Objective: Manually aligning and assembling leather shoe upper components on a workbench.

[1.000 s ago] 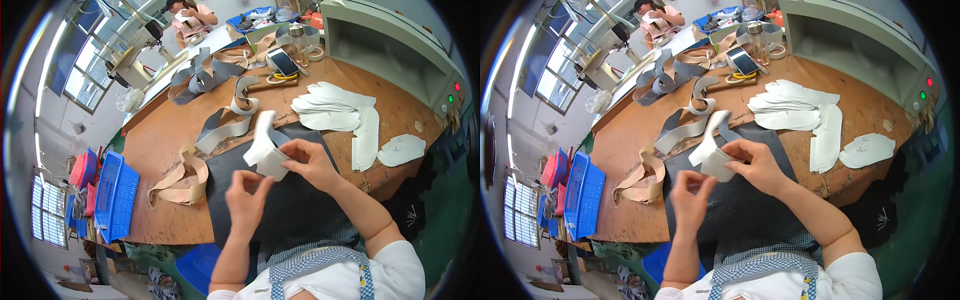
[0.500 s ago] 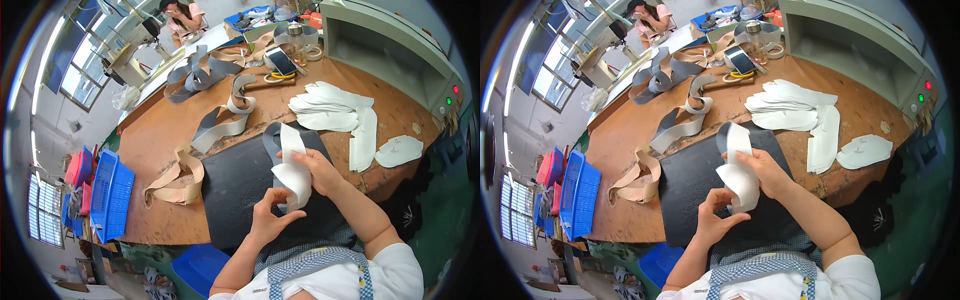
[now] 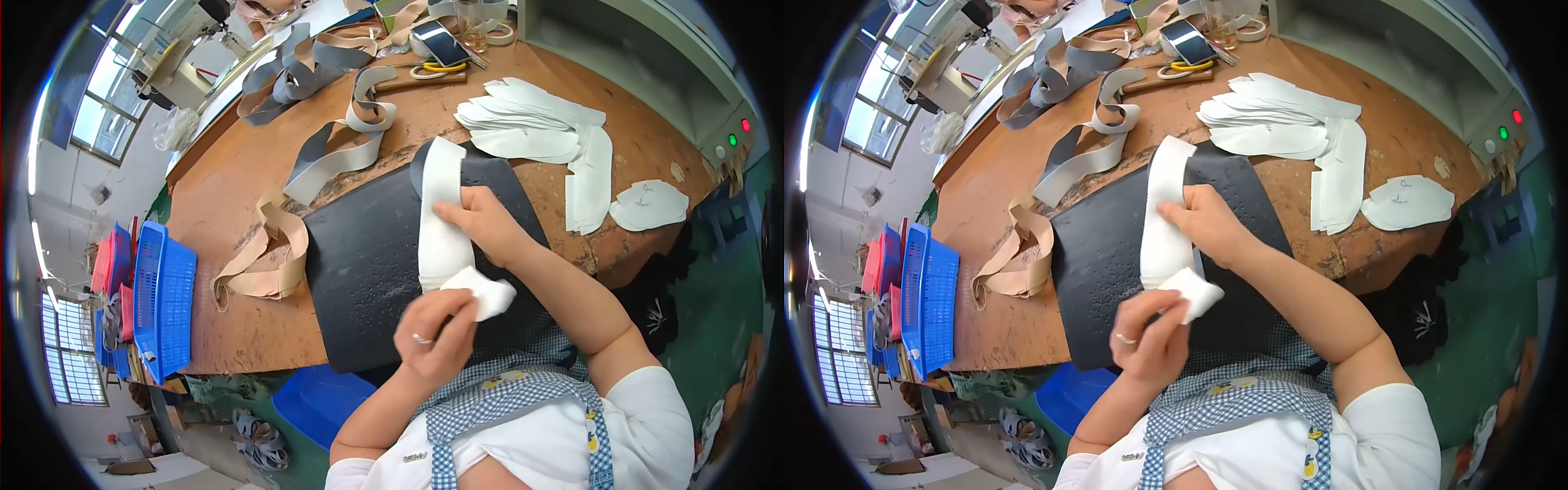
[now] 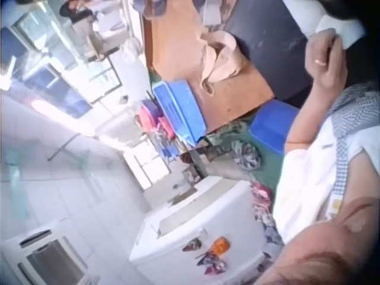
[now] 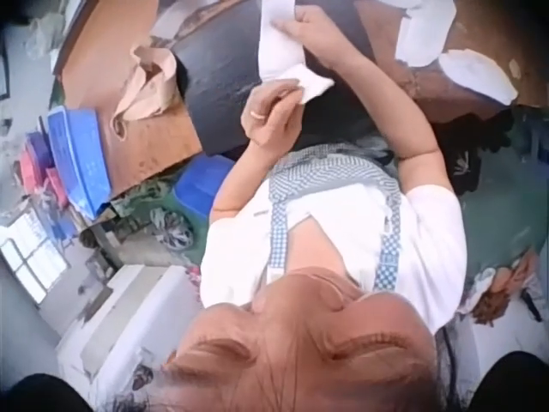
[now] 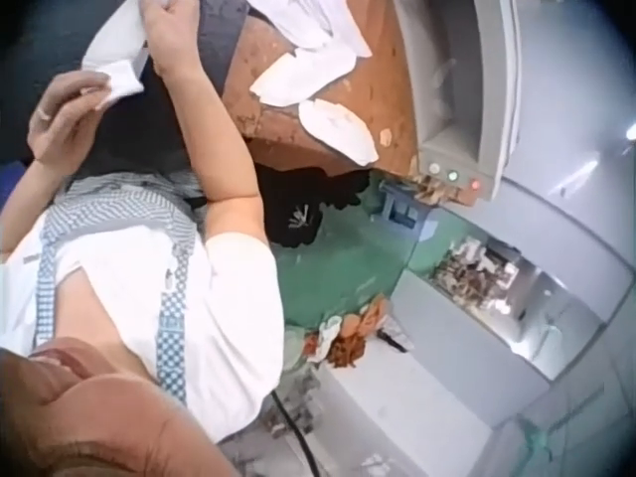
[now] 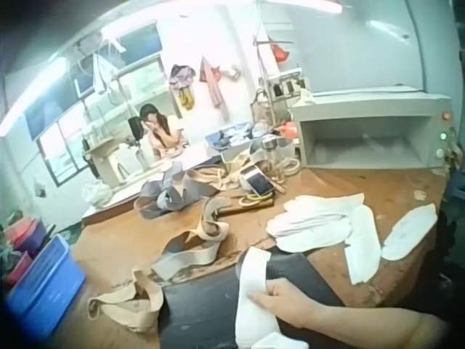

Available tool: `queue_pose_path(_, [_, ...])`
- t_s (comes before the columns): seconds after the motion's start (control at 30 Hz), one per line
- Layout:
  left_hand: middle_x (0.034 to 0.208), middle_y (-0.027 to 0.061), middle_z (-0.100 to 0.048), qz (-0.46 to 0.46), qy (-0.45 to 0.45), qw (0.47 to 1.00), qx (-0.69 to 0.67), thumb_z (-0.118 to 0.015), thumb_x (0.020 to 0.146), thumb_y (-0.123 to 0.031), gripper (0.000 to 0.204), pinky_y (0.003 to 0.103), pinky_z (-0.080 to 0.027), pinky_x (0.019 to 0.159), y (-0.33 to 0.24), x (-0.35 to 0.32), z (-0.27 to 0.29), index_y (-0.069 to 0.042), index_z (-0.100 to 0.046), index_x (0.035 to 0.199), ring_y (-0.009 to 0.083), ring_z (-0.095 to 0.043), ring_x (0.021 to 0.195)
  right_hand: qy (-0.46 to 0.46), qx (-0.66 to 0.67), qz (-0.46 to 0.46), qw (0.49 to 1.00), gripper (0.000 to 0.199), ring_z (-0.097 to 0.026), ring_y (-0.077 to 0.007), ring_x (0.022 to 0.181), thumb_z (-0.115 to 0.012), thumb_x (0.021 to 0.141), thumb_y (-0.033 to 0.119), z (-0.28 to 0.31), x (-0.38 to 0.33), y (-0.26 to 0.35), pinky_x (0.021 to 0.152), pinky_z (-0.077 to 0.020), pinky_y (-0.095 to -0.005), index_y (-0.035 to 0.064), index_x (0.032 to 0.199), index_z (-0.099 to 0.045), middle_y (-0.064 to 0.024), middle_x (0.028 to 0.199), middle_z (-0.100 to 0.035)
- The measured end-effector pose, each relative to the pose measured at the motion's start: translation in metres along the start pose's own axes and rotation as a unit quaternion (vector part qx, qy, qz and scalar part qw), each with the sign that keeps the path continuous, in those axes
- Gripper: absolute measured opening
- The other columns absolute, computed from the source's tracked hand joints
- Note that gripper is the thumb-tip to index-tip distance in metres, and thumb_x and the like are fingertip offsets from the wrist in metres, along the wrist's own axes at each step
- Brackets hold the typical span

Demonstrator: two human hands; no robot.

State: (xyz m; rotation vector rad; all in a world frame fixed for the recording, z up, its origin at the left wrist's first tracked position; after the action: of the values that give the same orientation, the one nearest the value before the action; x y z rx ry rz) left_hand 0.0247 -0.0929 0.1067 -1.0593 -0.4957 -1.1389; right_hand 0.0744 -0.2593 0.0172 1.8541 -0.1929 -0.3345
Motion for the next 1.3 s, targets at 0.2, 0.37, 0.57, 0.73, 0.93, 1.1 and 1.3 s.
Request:
queue_pose_path(0.2, [0.078,-0.0038,-0.060,0.458,-0.105,0.826,-0.311,-0.065,0.099,-0.014,0.015,0.017,-0.038,0.060,0.069,-0.003,-0.005,-0.001,-0.060,0.095,0.0004,-0.048,0.067,0.064,0.037,-0.101,0.992,0.052,-0.065,-0.0109,0.084,-0.052,0.103,0.045,-0.010,-0.030,0.001,0.072,-0.0514,-0.0244,-0.0019,0.123,-0.060,-0.0062,0.099,-0.070])
queue_pose_path(0.37, [0.095,0.0083,-0.071,0.481,-0.060,0.781,-0.393,-0.072,0.092,-0.007,0.019,0.022,-0.052,0.075,0.077,0.007,-0.016,0.002,-0.061,0.105,0.0093,-0.066,0.085,0.070,0.003,0.014,0.997,0.044,-0.067,-0.0131,0.102,-0.071,0.093,0.010,-0.018,-0.074,0.012,0.088,-0.0540,-0.0290,-0.0040,0.130,-0.052,-0.0111,0.109,-0.071])
queue_pose_path(0.57, [0.093,0.0069,-0.071,0.434,0.050,0.816,-0.378,-0.081,0.081,-0.001,0.032,0.025,-0.055,0.073,0.084,0.020,-0.025,0.001,-0.063,0.107,0.0109,-0.067,0.082,0.062,-0.001,0.019,0.998,0.037,-0.068,-0.0112,0.094,-0.070,0.093,0.007,-0.016,-0.076,0.019,0.085,-0.0554,-0.0274,-0.0052,0.125,-0.056,-0.0085,0.100,-0.071])
queue_pose_path(0.73, [0.092,0.0059,-0.071,0.447,0.072,0.826,-0.335,-0.079,0.082,-0.002,0.029,0.024,-0.053,0.073,0.089,0.023,-0.033,0.001,-0.064,0.106,0.0098,-0.066,0.080,0.059,-0.048,0.031,0.997,0.035,-0.066,-0.0069,0.087,-0.070,0.093,0.009,-0.008,-0.074,0.011,0.077,-0.0534,-0.0243,-0.0040,0.123,-0.058,-0.0061,0.096,-0.071])
queue_pose_path(0.93, [0.091,0.0052,-0.071,0.471,0.112,0.819,-0.309,-0.078,0.085,-0.009,0.027,0.025,-0.054,0.068,0.100,0.010,-0.044,0.000,-0.063,0.106,0.0097,-0.066,0.080,0.040,-0.102,-0.006,0.994,0.028,-0.063,-0.0041,0.077,-0.070,0.094,0.014,-0.002,-0.071,0.005,0.069,-0.0505,-0.0224,-0.0036,0.115,-0.063,-0.0032,0.087,-0.070])
queue_pose_path(1.1, [0.091,0.0046,-0.071,0.468,0.097,0.819,-0.318,-0.077,0.087,-0.008,0.022,0.024,-0.053,0.069,0.102,0.011,-0.044,0.000,-0.066,0.103,0.0092,-0.066,0.079,0.024,-0.080,-0.013,0.996,0.020,-0.052,-0.0017,0.065,-0.068,0.096,0.016,-0.004,-0.072,0.001,0.058,-0.0426,-0.0233,-0.0032,0.101,-0.066,0.0017,0.072,-0.064])
queue_pose_path(1.3, [0.089,0.0025,-0.071,0.461,0.094,0.819,-0.329,-0.077,0.086,-0.006,0.015,0.023,-0.049,0.071,0.109,0.015,-0.044,0.001,-0.071,0.098,0.0075,-0.063,0.077,0.047,-0.030,-0.006,0.998,0.020,-0.063,-0.0049,0.077,-0.067,0.096,0.014,-0.007,-0.073,-0.006,0.069,-0.0506,-0.0242,-0.0034,0.105,-0.065,-0.0044,0.084,-0.071])
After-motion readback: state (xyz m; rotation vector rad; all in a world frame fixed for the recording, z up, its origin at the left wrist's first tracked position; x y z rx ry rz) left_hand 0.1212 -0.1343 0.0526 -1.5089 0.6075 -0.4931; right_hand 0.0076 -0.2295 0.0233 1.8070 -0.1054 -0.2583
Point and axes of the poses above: each hand's wrist, its own x-axis towards the middle knuckle, its own z-axis out of the back of the hand, y = z × x, the point moved 7 cm from there along x, towards the middle knuckle
